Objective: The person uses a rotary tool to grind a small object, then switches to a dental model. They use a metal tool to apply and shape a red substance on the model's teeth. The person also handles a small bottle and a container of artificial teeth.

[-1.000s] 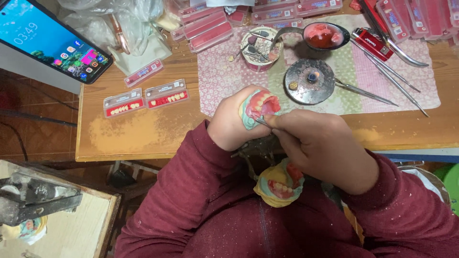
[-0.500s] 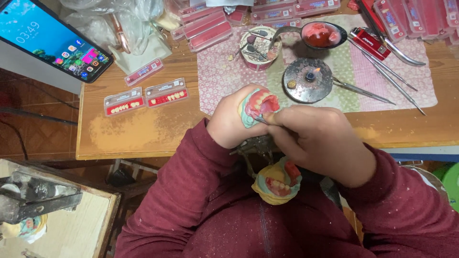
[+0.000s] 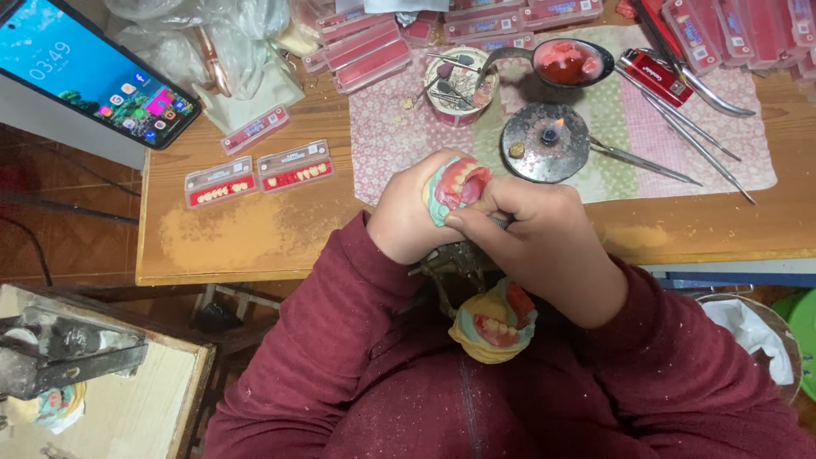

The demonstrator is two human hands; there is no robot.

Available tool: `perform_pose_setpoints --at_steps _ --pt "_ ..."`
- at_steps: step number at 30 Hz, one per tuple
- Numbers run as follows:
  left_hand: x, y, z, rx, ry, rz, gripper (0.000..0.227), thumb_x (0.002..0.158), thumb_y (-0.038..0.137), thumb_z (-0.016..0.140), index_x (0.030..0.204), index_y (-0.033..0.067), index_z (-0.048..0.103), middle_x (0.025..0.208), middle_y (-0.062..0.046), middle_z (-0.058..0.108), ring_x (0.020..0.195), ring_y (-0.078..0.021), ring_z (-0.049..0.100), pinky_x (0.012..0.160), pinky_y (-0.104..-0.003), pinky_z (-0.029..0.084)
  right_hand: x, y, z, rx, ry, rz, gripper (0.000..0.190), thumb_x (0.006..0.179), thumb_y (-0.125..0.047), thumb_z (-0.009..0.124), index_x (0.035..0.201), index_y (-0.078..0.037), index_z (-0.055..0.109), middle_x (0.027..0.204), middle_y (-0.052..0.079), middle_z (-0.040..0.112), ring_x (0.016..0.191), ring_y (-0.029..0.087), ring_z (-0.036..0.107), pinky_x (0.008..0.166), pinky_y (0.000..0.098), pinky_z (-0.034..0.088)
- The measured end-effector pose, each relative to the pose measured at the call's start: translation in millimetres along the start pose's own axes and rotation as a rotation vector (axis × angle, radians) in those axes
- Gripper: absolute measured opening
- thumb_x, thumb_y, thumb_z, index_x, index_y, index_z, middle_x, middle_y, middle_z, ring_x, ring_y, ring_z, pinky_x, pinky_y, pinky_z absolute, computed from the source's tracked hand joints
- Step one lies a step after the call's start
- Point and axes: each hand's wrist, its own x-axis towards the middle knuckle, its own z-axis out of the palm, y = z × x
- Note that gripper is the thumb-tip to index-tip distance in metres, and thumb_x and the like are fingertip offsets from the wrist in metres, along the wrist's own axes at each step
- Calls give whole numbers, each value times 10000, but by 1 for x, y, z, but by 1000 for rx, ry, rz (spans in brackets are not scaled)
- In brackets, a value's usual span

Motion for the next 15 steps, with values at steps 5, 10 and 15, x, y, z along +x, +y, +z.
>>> perform_pose_setpoints --at_steps 5,10,15 --pt "0 3 1 2 -5 -8 503 737 185 896 1171 79 666 1039 -33 751 956 -93 697 859 -296 591 3 3 -1 96 -85 188 246 893 -213 792 797 -32 655 604 53 592 563 85 499 510 283 467" --pt "0 6 1 55 13 -46 514 724 213 900 1167 91 669 1017 -31 758 932 -90 704 839 -291 598 1 13 2 159 -105 282 278 873 -228 801 751 -44 632 590 -12 543 568 41 457 491 260 427" --pt "-1 0 0 70 1 16 523 741 212 891 1192 90 654 1040 -37 754 952 -92 710 859 -290 597 -15 24 -4 187 -42 236 235 891 -169 797 769 -41 642 615 -29 552 589 34 459 508 250 416"
